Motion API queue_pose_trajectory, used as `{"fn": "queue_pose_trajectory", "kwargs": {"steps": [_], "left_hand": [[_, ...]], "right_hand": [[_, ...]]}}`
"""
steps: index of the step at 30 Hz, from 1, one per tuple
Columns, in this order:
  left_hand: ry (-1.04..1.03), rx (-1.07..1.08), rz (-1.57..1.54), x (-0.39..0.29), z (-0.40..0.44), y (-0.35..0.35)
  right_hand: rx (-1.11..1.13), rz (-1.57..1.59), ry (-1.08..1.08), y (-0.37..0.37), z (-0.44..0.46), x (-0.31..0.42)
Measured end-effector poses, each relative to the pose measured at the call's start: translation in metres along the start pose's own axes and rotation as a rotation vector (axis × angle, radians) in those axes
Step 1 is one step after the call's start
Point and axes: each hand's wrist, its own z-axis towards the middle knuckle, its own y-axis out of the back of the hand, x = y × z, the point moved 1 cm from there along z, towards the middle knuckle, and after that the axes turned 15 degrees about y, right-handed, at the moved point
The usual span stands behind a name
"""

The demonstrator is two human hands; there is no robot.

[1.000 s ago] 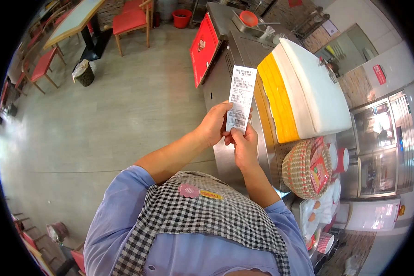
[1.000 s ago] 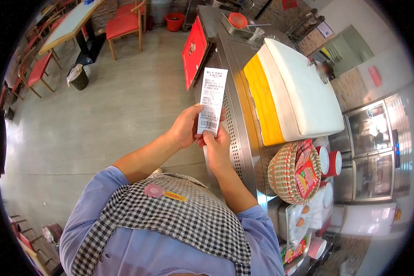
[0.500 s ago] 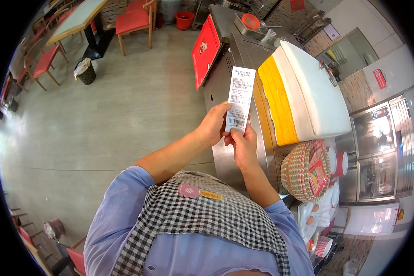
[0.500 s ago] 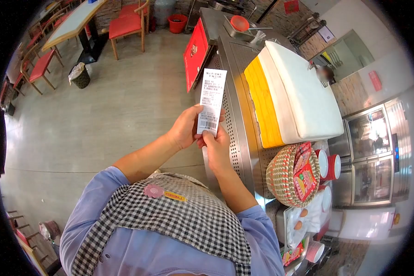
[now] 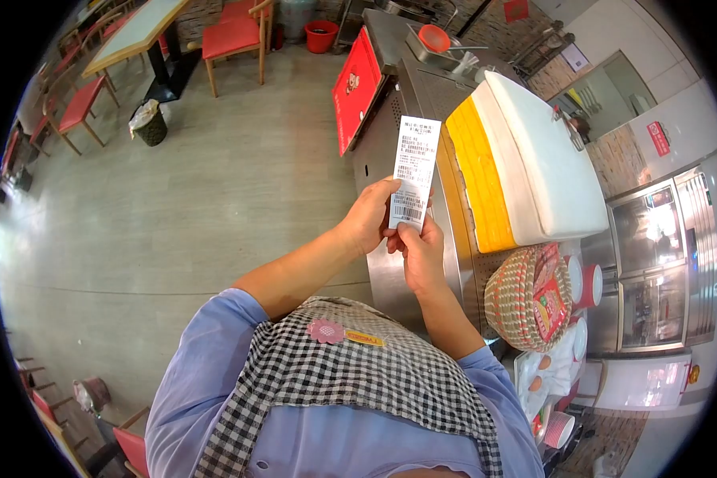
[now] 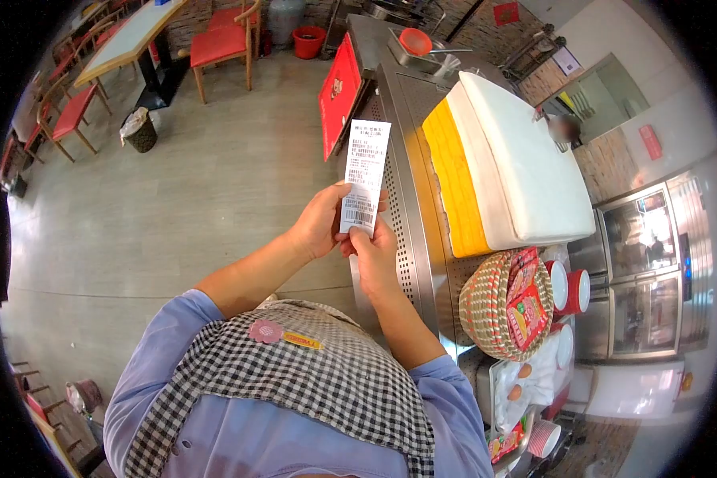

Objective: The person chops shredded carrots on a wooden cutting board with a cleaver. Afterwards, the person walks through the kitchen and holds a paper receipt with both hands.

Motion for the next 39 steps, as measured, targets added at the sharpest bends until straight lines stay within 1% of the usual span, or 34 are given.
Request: {"fn": "queue_pose_trajectory", "kwargs": {"steps": [4, 16, 19, 25, 28, 31, 37, 39], "left_hand": [[0.007, 0.012, 0.032, 0.0, 0.0, 0.002], [-0.011, -0.053, 0.011, 0.0, -0.002, 0.0], [0.014, -0.04, 0.04, -0.001, -0.004, 0.003], [0.015, -0.046, 0.022, -0.001, -0.003, 0.003], [0.001, -0.014, 0.045, -0.001, -0.005, 0.003], [-0.01, -0.028, 0.007, 0.001, -0.004, 0.003], [0.008, 0.013, 0.02, -0.003, -0.013, 0.004], [-0.003, -0.012, 0.002, -0.003, -0.014, 0.002]], "right_hand": [[0.001, 0.005, -0.008, -0.001, 0.001, 0.001], [0.024, 0.017, -0.015, -0.001, 0.0, -0.004], [0.008, 0.015, -0.016, -0.003, -0.001, -0.003], [0.008, 0.017, -0.01, -0.004, -0.001, -0.002], [0.007, 0.014, 0.001, -0.006, -0.003, -0.001], [0.008, 0.017, 0.012, -0.007, -0.004, -0.002], [0.023, 0.007, 0.011, -0.009, -0.006, -0.005], [0.031, -0.005, 0.015, -0.01, -0.006, -0.005]]}}
